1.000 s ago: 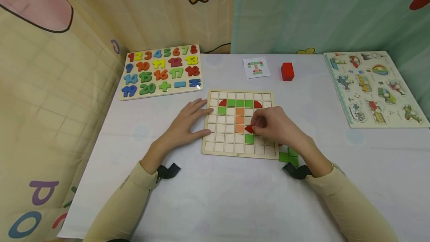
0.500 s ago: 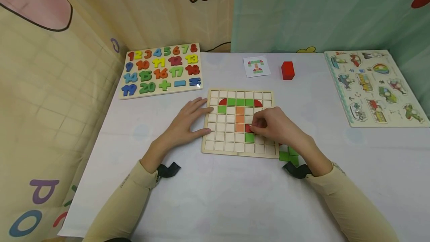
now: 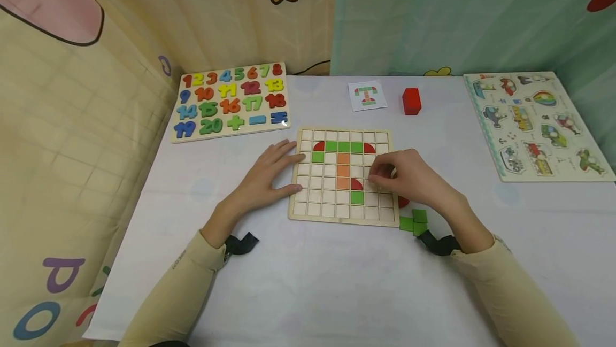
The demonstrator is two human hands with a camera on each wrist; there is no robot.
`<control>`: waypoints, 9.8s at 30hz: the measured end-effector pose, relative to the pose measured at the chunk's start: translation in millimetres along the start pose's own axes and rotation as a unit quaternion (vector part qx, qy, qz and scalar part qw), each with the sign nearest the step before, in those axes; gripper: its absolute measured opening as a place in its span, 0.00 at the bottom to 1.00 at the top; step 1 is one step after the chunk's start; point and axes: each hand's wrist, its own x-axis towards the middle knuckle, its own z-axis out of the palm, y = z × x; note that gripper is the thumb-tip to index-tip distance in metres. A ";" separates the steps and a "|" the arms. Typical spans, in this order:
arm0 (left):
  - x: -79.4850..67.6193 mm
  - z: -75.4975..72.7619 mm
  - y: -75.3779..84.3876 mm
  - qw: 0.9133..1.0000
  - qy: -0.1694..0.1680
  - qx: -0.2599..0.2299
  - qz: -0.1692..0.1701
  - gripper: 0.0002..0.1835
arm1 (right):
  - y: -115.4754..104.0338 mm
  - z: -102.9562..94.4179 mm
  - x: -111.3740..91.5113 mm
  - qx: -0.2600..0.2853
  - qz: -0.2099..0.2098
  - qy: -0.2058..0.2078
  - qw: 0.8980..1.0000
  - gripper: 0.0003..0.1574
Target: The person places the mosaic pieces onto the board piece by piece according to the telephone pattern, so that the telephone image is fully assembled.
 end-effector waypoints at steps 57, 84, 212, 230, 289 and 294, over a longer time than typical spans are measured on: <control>-1.2 -2.4 2.6 1.000 0.002 -0.011 0.002 0.37 | 36.4 -11.3 -45.7 -0.012 -0.077 0.041 0.996 0.17; -1.1 -1.7 1.7 1.000 0.000 -0.010 0.002 0.38 | -38.8 27.8 51.2 0.042 -0.062 -0.007 0.997 0.05; -0.9 -2.2 2.1 1.000 -0.001 -0.010 0.000 0.38 | -25.2 40.5 10.2 0.088 -0.071 0.029 0.993 0.09; -0.1 -0.5 0.4 1.000 0.000 -0.010 0.004 0.38 | -30.0 49.5 7.9 0.027 -0.080 0.039 0.996 0.09; -0.6 -1.7 3.3 1.000 -0.004 -0.006 -0.007 0.38 | 57.8 11.3 -115.0 0.032 -0.036 0.050 0.998 0.30; -0.8 -1.4 3.3 1.000 -0.002 -0.006 -0.004 0.38 | 58.2 13.8 -116.3 0.018 -0.041 0.056 0.997 0.30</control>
